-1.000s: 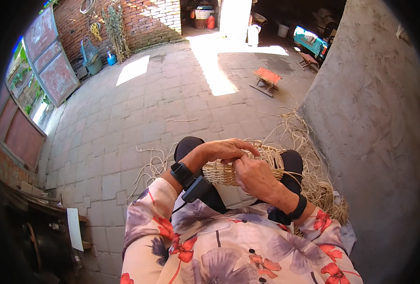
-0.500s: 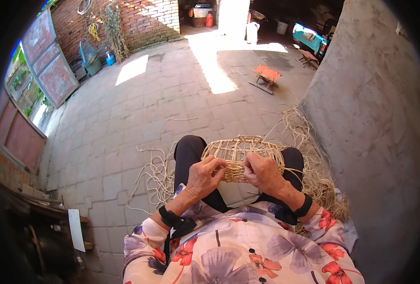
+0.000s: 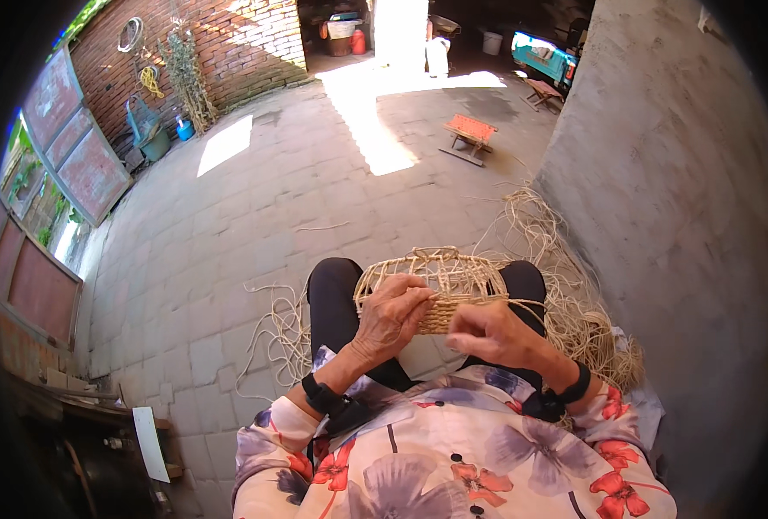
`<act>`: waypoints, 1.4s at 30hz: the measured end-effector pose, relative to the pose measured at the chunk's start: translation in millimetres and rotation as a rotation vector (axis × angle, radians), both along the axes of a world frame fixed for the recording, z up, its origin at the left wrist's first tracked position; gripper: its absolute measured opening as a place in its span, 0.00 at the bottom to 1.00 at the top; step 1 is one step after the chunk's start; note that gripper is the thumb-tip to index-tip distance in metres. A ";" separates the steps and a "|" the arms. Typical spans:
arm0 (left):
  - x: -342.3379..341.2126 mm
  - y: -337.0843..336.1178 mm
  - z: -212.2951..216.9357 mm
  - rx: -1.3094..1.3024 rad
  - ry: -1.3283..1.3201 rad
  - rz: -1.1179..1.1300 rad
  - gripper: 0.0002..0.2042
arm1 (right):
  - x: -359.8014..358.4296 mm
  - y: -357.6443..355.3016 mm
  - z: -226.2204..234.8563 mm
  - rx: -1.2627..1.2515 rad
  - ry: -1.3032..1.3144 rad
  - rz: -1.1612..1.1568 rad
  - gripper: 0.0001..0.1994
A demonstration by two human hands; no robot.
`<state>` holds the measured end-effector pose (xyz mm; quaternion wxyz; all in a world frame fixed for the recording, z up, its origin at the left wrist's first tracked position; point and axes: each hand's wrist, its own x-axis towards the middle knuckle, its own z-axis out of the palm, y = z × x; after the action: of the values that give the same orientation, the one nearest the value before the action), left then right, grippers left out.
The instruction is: The person weaves a basket with light-colored fibers, threading long strands through the existing structural framework of the basket one at a time.
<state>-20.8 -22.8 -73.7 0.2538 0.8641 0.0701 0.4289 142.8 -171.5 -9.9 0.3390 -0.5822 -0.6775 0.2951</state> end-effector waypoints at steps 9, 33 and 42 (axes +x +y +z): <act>-27.3 37.5 -17.1 -1.263 -0.091 -0.234 0.11 | 47.5 -59.2 -99.3 -0.298 0.530 -0.623 0.11; -30.0 12.7 18.5 -0.257 0.399 0.263 0.09 | 85.5 -30.4 -109.6 -0.067 0.855 -0.719 0.05; -8.7 7.6 25.3 -0.046 0.580 0.091 0.08 | 88.6 -35.7 -113.7 0.083 0.455 -0.574 0.06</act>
<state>-29.4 -15.2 -48.4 0.2231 0.9407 0.1879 0.1731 231.4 -207.2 -123.5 0.5733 -0.6538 -0.4052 0.2823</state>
